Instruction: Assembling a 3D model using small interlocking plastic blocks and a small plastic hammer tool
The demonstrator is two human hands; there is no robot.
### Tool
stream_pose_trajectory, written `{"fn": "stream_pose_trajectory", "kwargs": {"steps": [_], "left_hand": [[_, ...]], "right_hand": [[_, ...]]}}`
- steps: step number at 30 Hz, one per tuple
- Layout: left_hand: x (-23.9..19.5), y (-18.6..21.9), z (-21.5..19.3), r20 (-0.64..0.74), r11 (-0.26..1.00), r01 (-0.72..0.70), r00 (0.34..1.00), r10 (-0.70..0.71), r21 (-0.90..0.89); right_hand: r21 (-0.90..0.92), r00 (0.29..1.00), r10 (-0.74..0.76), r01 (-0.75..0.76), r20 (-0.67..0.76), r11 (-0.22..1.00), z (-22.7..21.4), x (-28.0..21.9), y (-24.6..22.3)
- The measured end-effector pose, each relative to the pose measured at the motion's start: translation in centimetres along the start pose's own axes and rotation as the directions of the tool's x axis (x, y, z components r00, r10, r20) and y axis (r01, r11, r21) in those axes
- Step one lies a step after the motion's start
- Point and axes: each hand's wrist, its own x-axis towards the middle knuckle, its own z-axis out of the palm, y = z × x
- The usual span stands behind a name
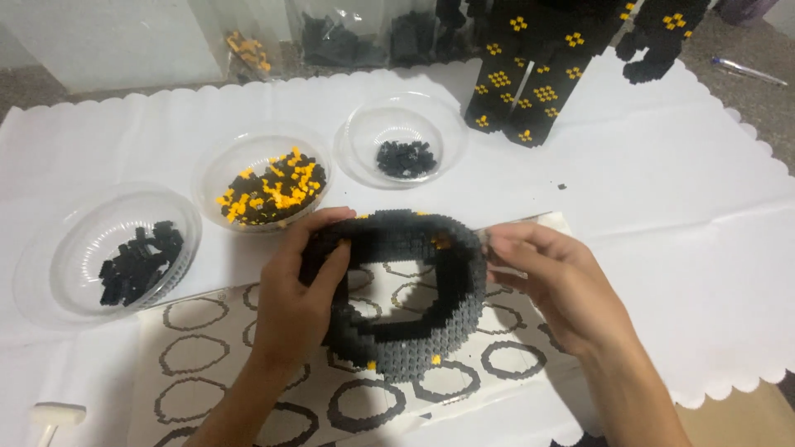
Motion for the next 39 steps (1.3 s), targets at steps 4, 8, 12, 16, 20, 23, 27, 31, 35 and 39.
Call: {"fn": "stream_pose_trajectory", "kwargs": {"steps": [4, 8, 12, 16, 20, 23, 27, 31, 35, 39], "left_hand": [[-0.9, 1.6, -0.6, 0.066, 0.94, -0.228, 0.974, 0.218, 0.253], [-1.1, 2.4, -1.1, 0.197, 0.881, -0.412, 0.907, 0.372, 0.231], [-1.2, 3.5, -1.0, 0.223, 0.892, -0.372, 0.921, 0.319, 0.259], [-2.0, 3.7, -0.7, 0.181, 0.882, -0.34, 0.938, 0.295, 0.327], [-2.8, 3.7, -0.5, 0.123, 0.834, -0.368, 0.929, 0.349, 0.412], [-3.2, 3.7, -0.1, 0.098, 0.807, -0.397, 0.913, 0.396, 0.437], [-4.0, 3.6, 0.3, 0.113, 0.782, -0.429, 0.897, 0.426, 0.452], [-4.8, 3.8, 0.8, -0.009, 0.817, -0.361, 0.913, 0.408, 0.449], [-5.3, 3.2, 1.1, -0.026, 0.666, -0.488, 0.796, 0.605, 0.563], [-5.5, 3.1, 1.1, -0.023, 0.622, -0.5, 0.769, 0.639, 0.603]], "right_hand": [[0.249, 0.999, 0.023, -0.015, -0.031, 0.968, -0.9, -2.2, 2.2], [0.279, 0.985, 0.004, 0.045, -0.174, 0.959, -0.4, -4.8, 3.2], [0.265, 0.964, -0.098, 0.164, -0.245, 0.95, -0.1, -6.3, 4.4], [0.18, 0.955, -0.107, 0.161, -0.277, 0.97, 0.7, -7.2, 4.4], [0.2, 0.93, -0.099, 0.179, -0.354, 0.963, 1.7, -8.1, 4.7], [0.19, 0.913, -0.104, 0.191, -0.394, 0.963, 2.2, -8.5, 4.7], [0.166, 0.909, -0.11, 0.191, -0.403, 0.967, 2.3, -9.1, 4.5], [0.174, 0.899, -0.17, 0.258, -0.404, 0.95, 2.3, -9.7, 6.2], [0.35, 0.876, -0.245, 0.403, -0.415, 0.846, 2.2, -8.9, 7.2], [0.633, 0.952, -0.165, 0.295, -0.257, 0.716, 1.3, -6.0, 5.9]]}}
